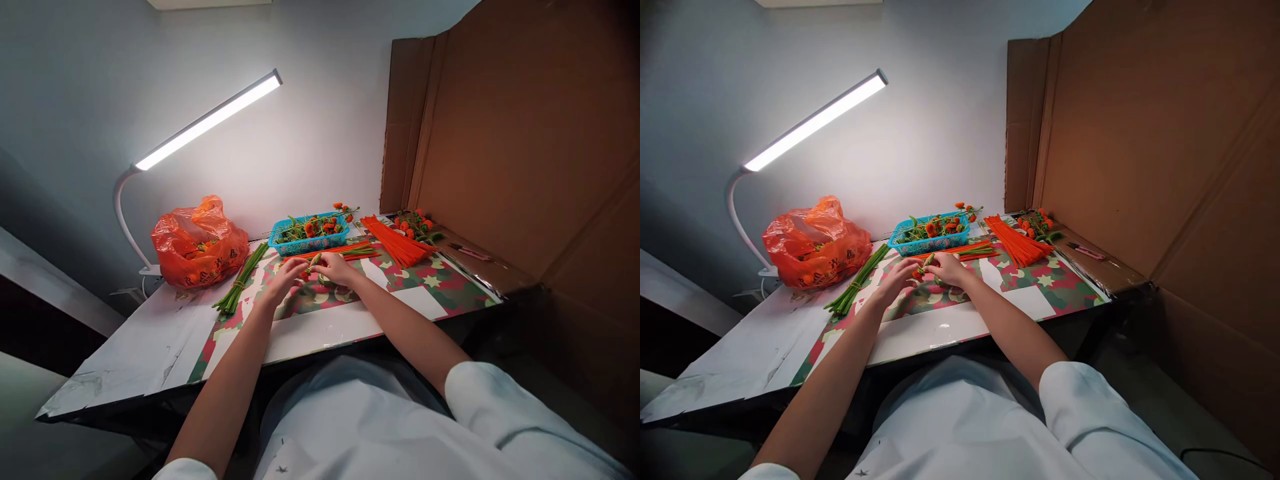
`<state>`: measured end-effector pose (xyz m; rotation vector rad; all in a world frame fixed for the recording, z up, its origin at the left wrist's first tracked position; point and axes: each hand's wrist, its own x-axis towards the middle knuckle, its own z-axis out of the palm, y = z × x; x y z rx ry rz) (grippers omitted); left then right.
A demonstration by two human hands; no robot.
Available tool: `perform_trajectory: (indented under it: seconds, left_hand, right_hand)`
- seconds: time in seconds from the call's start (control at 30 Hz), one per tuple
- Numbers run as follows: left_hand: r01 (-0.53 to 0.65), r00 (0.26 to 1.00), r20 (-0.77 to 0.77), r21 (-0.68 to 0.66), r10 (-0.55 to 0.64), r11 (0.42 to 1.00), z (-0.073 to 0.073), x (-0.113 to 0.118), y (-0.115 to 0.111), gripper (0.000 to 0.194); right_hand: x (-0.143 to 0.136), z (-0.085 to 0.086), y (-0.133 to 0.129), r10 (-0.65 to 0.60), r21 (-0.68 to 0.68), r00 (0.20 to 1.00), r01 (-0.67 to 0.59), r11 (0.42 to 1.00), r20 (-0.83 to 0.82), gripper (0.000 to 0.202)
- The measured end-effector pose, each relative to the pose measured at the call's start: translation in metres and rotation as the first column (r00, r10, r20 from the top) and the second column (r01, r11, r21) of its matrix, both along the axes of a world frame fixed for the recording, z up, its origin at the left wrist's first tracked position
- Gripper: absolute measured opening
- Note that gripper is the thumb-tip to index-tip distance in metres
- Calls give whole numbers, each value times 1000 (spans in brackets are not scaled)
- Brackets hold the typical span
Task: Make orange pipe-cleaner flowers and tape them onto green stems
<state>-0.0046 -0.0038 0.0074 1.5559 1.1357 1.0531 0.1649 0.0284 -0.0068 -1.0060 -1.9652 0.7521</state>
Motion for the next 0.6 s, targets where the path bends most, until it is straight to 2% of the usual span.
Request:
perform_trajectory:
  seconds: [0.03, 0.1, 0.17, 0.23, 0.33, 0.4, 0.5, 0.6]
  left_hand:
    - [-26, 996, -80, 154, 39, 988, -1, 1, -1, 37]
    - [-16, 963, -238, 413, 125, 911, -3, 3, -3, 36]
    - [25, 916, -345, 557, 203, 830, -5, 3, -2, 21]
    - [51, 879, -400, 621, 260, 782, -8, 3, 0, 7]
    - [57, 851, -428, 650, 303, 757, -11, 3, 4, 5]
    - [48, 850, -431, 637, 303, 769, -13, 3, 6, 6]
    - [7, 867, -412, 573, 280, 820, -13, 3, 7, 9]
    - [-24, 916, -355, 414, 186, 910, -10, 2, 5, 13]
  right_hand:
    - [0, 1, 0, -35, -2, 999, 35, 999, 24, 16]
    - [0, 3, -1, -97, -4, 993, 98, 995, 62, 15]
    - [-1, 4, -1, -137, -8, 987, 138, 990, 86, 14]
    - [-2, 4, -2, -147, -13, 983, 149, 989, 110, 13]
    - [-3, 3, -2, -150, -1, 977, 152, 988, 148, 13]
    - [-4, 2, -2, -162, 18, 972, 162, 987, 167, 15]
    - [-2, -1, -1, -139, 29, 977, 136, 990, 161, 15]
    - [1, -3, 2, -37, 23, 996, 36, 999, 82, 17]
